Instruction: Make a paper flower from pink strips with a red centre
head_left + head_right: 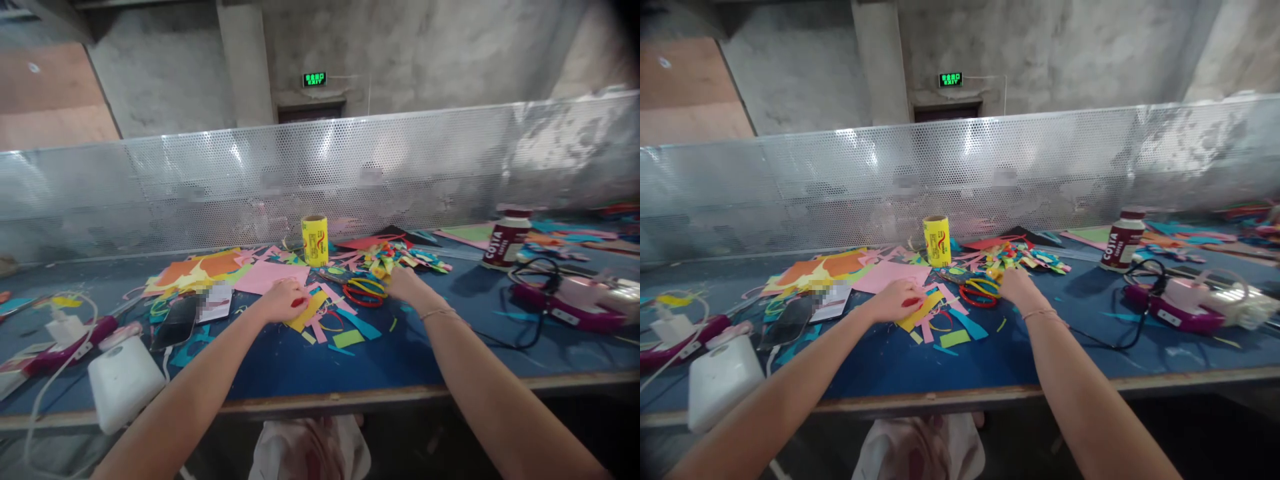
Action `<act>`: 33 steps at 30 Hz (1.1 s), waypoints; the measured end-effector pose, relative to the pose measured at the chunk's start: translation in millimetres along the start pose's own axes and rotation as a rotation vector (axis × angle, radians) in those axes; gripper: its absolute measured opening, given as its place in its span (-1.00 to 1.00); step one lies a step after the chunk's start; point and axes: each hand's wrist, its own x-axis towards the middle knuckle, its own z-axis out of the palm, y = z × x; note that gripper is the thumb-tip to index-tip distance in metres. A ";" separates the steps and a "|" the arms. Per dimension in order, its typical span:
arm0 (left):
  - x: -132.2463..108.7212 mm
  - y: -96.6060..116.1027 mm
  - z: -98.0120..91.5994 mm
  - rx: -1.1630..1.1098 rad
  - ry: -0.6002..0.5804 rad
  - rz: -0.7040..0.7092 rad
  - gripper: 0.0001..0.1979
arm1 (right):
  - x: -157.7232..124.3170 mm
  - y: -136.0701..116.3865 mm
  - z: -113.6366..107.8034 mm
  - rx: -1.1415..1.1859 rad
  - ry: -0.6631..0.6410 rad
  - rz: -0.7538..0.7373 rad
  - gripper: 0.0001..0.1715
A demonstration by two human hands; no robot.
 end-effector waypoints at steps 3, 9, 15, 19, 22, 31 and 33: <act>1.2 -4.4 0.5 -0.060 0.014 0.055 -0.70 | -4.5 -5.8 -15.8 -0.037 0.099 0.109 -0.78; -0.9 -15.0 -4.3 -0.113 0.030 -0.030 -0.77 | -19.3 -36.9 -39.3 0.523 0.084 0.062 -0.73; -2.3 -22.2 -9.7 -0.068 0.002 -0.056 -0.82 | -7.0 -76.2 -52.5 0.897 -0.281 -0.125 -0.84; -1.6 -25.4 -7.5 0.026 -0.034 -0.114 -0.81 | 11.3 -83.6 -43.7 0.790 -0.240 0.023 -0.89; -1.8 -25.9 -6.9 0.064 -0.080 -0.135 -0.80 | 11.8 -78.7 -26.7 0.910 -0.208 -0.003 -0.84; -1.3 -15.2 -11.9 0.011 0.006 -0.071 -0.75 | -2.4 -75.3 4.5 0.924 -0.438 -0.219 -0.80; -0.6 -12.8 -11.5 -0.011 0.026 -0.061 -0.74 | -0.9 -74.8 8.6 0.908 -0.421 -0.218 -0.80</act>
